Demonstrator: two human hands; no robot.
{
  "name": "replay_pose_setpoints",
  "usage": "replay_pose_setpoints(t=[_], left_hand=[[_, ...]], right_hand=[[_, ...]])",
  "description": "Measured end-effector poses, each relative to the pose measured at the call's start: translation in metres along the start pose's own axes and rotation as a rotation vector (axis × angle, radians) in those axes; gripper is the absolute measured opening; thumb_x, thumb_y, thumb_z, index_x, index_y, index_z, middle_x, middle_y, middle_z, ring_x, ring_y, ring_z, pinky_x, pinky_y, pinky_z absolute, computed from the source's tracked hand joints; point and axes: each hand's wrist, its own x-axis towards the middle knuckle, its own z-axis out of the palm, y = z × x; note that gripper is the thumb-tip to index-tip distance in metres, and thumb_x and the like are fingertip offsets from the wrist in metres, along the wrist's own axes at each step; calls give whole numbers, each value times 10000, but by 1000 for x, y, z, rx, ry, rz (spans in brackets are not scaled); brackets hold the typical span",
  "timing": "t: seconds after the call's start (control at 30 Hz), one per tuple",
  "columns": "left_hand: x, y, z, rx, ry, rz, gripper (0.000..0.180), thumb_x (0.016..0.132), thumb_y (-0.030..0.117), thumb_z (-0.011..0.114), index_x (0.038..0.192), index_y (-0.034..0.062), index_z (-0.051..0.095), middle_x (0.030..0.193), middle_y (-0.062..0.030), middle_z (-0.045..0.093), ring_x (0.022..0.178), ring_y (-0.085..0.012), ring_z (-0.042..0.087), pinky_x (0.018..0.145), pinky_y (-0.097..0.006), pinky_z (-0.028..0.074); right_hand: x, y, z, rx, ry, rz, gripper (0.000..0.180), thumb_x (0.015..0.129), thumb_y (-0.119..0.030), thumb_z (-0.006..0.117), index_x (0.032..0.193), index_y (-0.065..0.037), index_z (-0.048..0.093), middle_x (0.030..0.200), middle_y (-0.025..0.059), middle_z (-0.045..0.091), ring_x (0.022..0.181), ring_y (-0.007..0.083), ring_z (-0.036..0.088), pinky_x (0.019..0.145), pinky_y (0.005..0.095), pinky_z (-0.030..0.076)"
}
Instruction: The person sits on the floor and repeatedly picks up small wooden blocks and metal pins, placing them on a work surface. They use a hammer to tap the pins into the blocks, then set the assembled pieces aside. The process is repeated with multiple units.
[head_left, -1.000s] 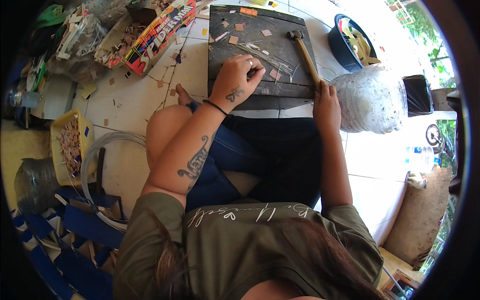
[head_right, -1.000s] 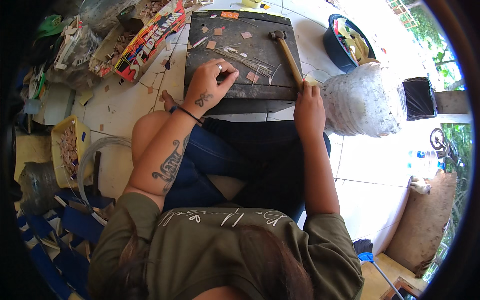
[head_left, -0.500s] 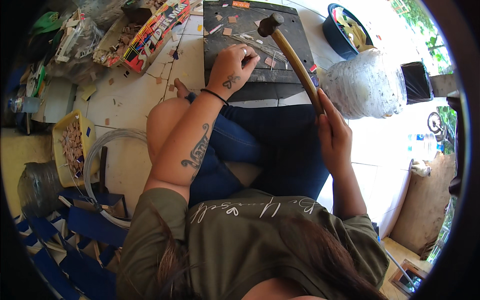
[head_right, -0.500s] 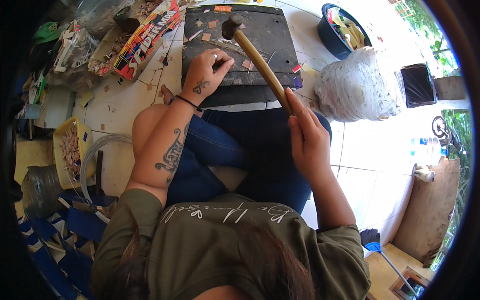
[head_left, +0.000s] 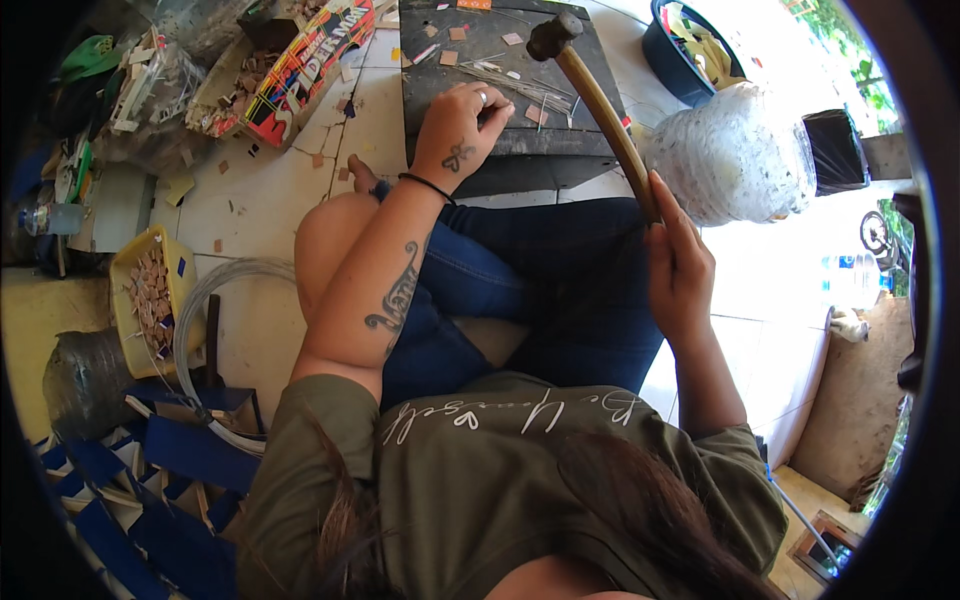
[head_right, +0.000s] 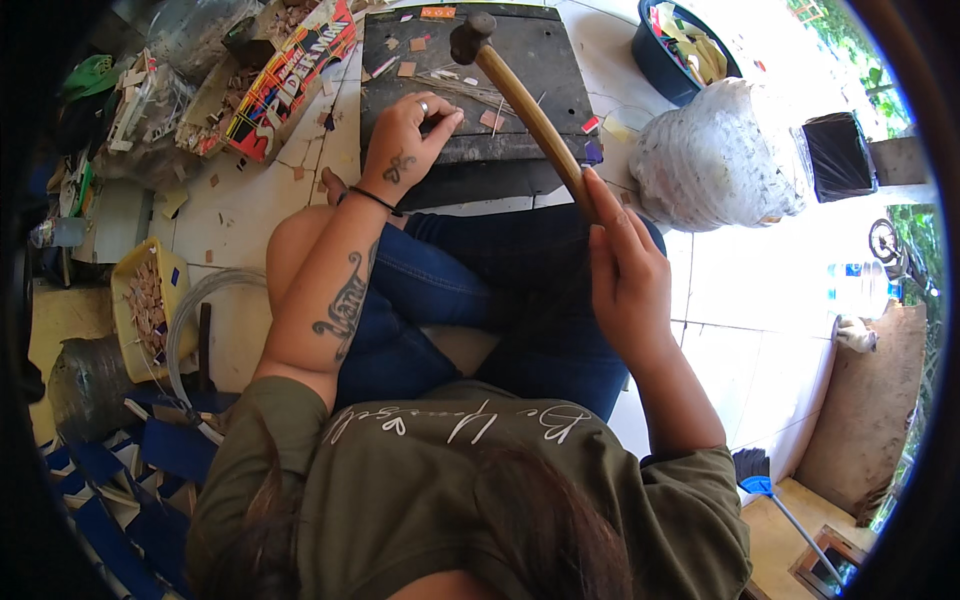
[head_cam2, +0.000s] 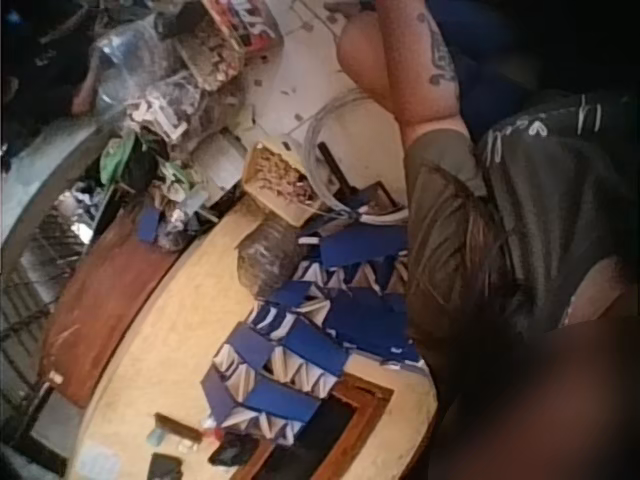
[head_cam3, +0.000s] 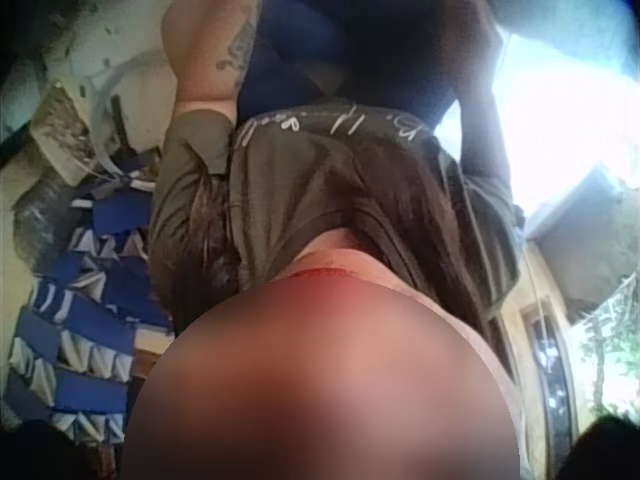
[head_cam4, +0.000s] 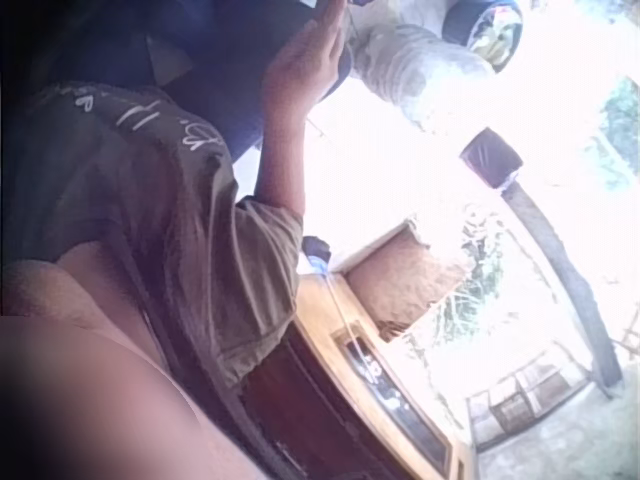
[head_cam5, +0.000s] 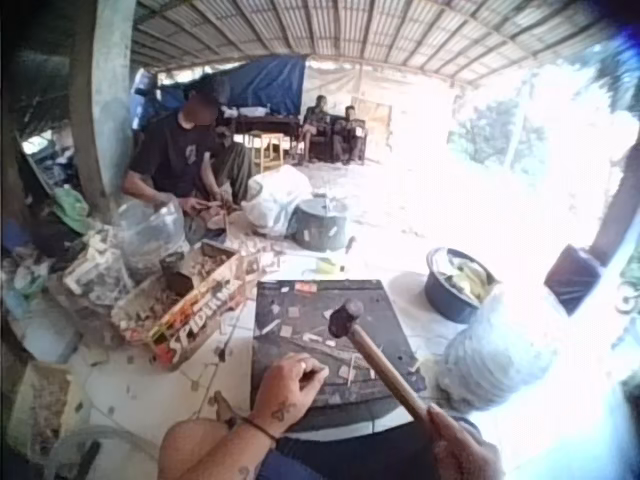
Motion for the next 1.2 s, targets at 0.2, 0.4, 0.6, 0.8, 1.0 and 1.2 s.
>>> replay_pose_setpoints(t=[0.2, 0.4, 0.6, 0.8, 1.0, 1.2], left_hand=[[2, 2, 3, -46, 67, 22, 90, 800, 93, 683, 743, 30, 655, 739, -104, 650, 714, -289, 609, 680, -388, 484], [3, 1, 2, -20, 47, 9, 97, 802, 106, 686, 745, 33, 658, 745, -101, 656, 731, -293, 615, 689, -387, 484], [3, 0, 4, -54, 65, 8, 102, 806, 118, 690, 749, 38, 659, 744, -96, 657, 734, -289, 617, 705, -387, 479], [1, 1, 4, -40, 45, -28, 101, 810, 122, 689, 752, 44, 662, 753, -92, 661, 740, -278, 623, 694, -381, 477], [0, 1, 3, -27, 36, -33, 113, 807, 141, 688, 763, 41, 660, 749, -91, 654, 720, -282, 614, 673, -385, 476], [1, 5, 4, 48, 54, 20, 91, 804, 139, 673, 756, 65, 654, 753, -99, 636, 717, -309, 615, 678, -419, 477]], right_hand=[[-1, 2, -1, 4, -45, 74, 435, 948, 0, 493, 1368, -106, 526, 1048, 169, 654, 855, 267, 656, 773, 319, 501], [1, 6, 3, 38, -9, 48, 436, 942, 0, 511, 1366, -100, 528, 1008, 150, 647, 789, 264, 629, 758, 310, 495], [0, 10, 6, 45, -40, 41, 437, 939, 4, 508, 1361, -109, 536, 984, 164, 642, 818, 272, 647, 770, 323, 495], [-2, 11, 5, 57, -76, 89, 442, 938, 6, 508, 1359, -127, 543, 986, 168, 642, 821, 269, 649, 760, 321, 496], [-2, 14, 9, 69, -82, 92, 438, 952, -27, 502, 1372, -149, 528, 1018, 173, 649, 834, 270, 651, 778, 336, 494], [20, 48, 20, 56, 47, 170, 420, 961, -78, 518, 1373, -158, 521, 1103, 176, 649, 915, 283, 652, 812, 361, 498]])
